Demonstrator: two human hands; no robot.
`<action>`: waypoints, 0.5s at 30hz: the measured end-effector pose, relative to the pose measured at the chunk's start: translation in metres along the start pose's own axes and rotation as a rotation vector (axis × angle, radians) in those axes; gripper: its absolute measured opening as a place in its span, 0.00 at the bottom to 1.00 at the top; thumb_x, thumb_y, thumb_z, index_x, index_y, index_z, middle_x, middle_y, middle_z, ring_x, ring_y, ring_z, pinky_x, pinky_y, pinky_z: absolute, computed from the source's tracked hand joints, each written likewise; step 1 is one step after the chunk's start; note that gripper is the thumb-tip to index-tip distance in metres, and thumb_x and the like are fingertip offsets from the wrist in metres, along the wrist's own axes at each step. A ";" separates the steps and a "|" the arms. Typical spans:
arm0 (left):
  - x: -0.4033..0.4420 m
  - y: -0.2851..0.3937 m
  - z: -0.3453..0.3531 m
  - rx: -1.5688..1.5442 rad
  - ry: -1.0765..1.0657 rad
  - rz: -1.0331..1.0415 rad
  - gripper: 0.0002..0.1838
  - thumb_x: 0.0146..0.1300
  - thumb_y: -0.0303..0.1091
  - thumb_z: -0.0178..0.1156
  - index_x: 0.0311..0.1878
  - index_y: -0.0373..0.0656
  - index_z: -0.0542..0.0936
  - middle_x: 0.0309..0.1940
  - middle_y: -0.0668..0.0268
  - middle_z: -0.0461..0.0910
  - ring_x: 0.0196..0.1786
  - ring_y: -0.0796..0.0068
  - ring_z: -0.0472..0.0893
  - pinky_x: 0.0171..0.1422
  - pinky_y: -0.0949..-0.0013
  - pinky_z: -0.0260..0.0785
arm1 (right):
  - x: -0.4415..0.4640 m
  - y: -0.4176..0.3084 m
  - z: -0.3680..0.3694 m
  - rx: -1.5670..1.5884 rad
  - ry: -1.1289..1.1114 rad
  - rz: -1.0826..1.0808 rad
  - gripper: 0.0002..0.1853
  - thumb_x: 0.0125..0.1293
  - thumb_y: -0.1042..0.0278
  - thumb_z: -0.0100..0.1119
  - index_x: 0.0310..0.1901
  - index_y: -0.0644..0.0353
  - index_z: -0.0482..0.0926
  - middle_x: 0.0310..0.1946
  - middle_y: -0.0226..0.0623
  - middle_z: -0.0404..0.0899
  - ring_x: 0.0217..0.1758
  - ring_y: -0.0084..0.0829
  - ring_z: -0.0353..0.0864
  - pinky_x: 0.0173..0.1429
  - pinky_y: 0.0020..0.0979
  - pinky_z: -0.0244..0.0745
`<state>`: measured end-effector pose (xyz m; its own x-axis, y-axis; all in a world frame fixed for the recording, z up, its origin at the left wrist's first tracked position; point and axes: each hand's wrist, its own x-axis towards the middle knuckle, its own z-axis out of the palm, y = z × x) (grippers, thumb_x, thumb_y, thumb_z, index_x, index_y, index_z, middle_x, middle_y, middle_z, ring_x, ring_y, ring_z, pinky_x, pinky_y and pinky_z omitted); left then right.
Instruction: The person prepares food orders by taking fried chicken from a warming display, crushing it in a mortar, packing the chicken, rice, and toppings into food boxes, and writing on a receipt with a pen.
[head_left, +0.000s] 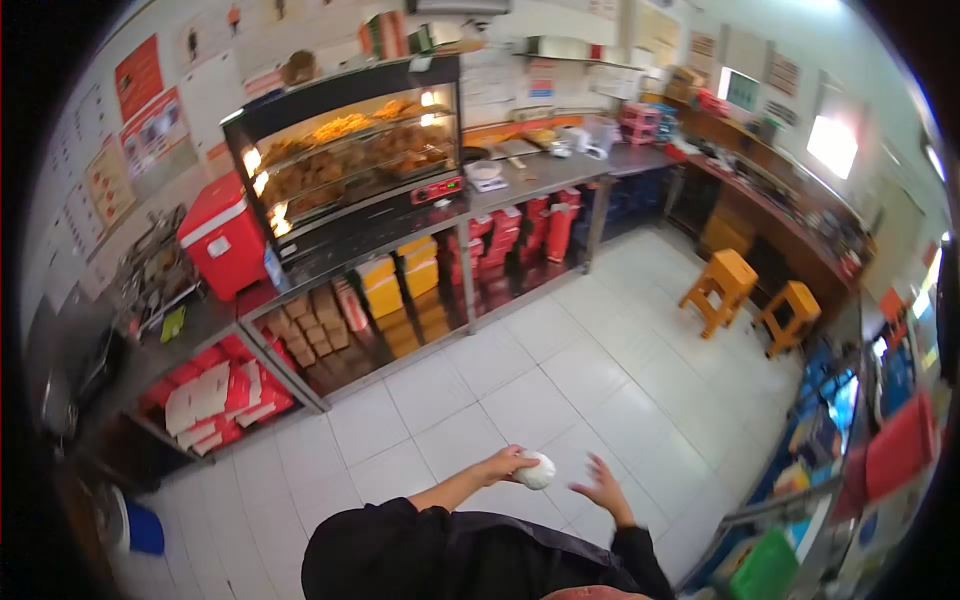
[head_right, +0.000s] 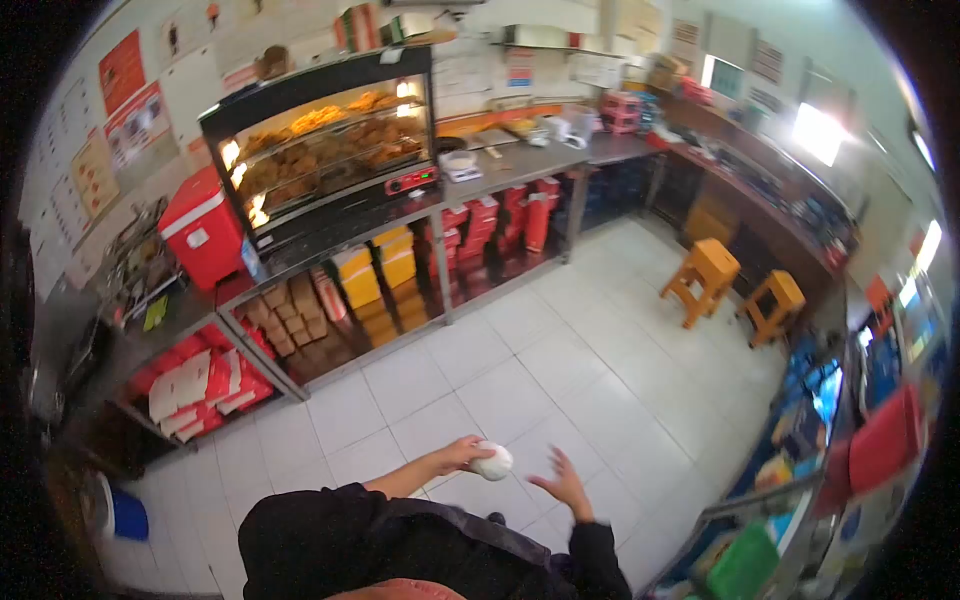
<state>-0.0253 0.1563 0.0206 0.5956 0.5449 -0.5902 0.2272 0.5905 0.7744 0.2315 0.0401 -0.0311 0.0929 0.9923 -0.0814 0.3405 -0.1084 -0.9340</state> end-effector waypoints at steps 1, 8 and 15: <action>0.000 0.017 -0.022 0.009 0.086 0.006 0.40 0.54 0.49 0.67 0.63 0.38 0.61 0.52 0.56 0.73 0.51 0.67 0.78 0.52 0.60 0.75 | 0.074 -0.027 0.025 -0.025 -0.242 -0.202 0.55 0.42 0.55 0.79 0.70 0.55 0.53 0.64 0.48 0.63 0.64 0.44 0.68 0.62 0.43 0.69; 0.069 0.098 -0.189 -0.385 0.539 0.204 0.20 0.57 0.37 0.62 0.52 0.44 0.75 0.44 0.64 0.78 0.48 0.70 0.79 0.48 0.62 0.76 | 0.353 -0.176 0.160 -0.452 -0.998 -0.692 0.52 0.33 0.55 0.78 0.64 0.53 0.62 0.52 0.52 0.69 0.56 0.51 0.69 0.62 0.43 0.65; 0.188 0.212 -0.293 -0.492 0.458 0.220 0.23 0.55 0.39 0.63 0.52 0.38 0.74 0.41 0.64 0.79 0.48 0.71 0.79 0.46 0.63 0.76 | 0.520 -0.191 0.149 -0.396 -0.664 -0.698 0.37 0.39 0.64 0.71 0.56 0.51 0.69 0.45 0.43 0.74 0.51 0.47 0.74 0.54 0.40 0.73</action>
<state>-0.0907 0.5582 0.0065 0.1793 0.8141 -0.5523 -0.3004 0.5799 0.7572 0.0750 0.5858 0.0528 -0.7352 0.6619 0.1459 0.4149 0.6097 -0.6753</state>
